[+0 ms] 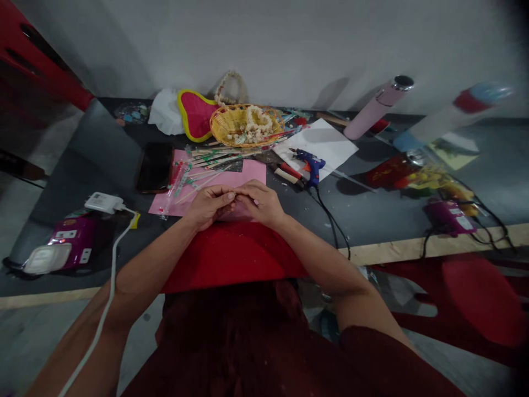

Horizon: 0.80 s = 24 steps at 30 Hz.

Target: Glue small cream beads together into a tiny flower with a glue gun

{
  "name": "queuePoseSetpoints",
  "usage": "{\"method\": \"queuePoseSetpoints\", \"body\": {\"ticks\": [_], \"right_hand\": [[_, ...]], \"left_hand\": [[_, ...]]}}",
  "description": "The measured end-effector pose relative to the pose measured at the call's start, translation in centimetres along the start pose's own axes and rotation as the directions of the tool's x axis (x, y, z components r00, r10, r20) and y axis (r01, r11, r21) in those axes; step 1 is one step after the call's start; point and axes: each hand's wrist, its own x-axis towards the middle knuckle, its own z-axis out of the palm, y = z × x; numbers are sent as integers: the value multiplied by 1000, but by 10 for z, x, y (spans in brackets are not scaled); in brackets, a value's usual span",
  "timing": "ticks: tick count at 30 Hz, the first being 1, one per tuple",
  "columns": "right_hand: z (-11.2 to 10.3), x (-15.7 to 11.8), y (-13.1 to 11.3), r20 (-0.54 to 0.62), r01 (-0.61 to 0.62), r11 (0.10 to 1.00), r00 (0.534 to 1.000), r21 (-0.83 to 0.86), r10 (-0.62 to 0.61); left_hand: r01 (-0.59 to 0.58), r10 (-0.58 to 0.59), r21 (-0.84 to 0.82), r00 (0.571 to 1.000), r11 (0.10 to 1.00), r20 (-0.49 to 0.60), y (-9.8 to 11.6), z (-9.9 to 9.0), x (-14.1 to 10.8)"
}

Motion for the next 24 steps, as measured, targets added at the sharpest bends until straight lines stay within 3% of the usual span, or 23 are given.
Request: {"method": "queuePoseSetpoints", "body": {"ticks": [5,10,12,14,16,18,20,24], "right_hand": [[-6,1,-1,-20,-28,999,999,-46,27],[-48,6,23,-196,-269,924,956,-271,220],[-74,4,43,-296,-414,813,903,-409,311],[-97,-3,63,-409,-560,639,827,-528,387],[-114,-12,80,-448,-657,479,751,-583,484],[-123,-21,91,-450,-719,376,673,-584,587],[-127,-26,97,-451,-758,326,614,-564,648],[-130,-29,102,-485,-826,313,537,-469,690]], "left_hand": [[-30,30,1,1000,1000,-1,2,2,0],[-43,43,4,999,999,-33,4,0,1],[-68,68,2,998,998,-13,3,-2,1],[-90,91,-19,996,996,20,3,-3,1],[-99,101,-43,993,994,55,2,-4,0],[-100,104,-55,991,993,82,2,-4,-1],[-96,102,-60,990,994,100,2,-5,-1],[-91,100,-81,988,993,115,3,-7,-1]]}}
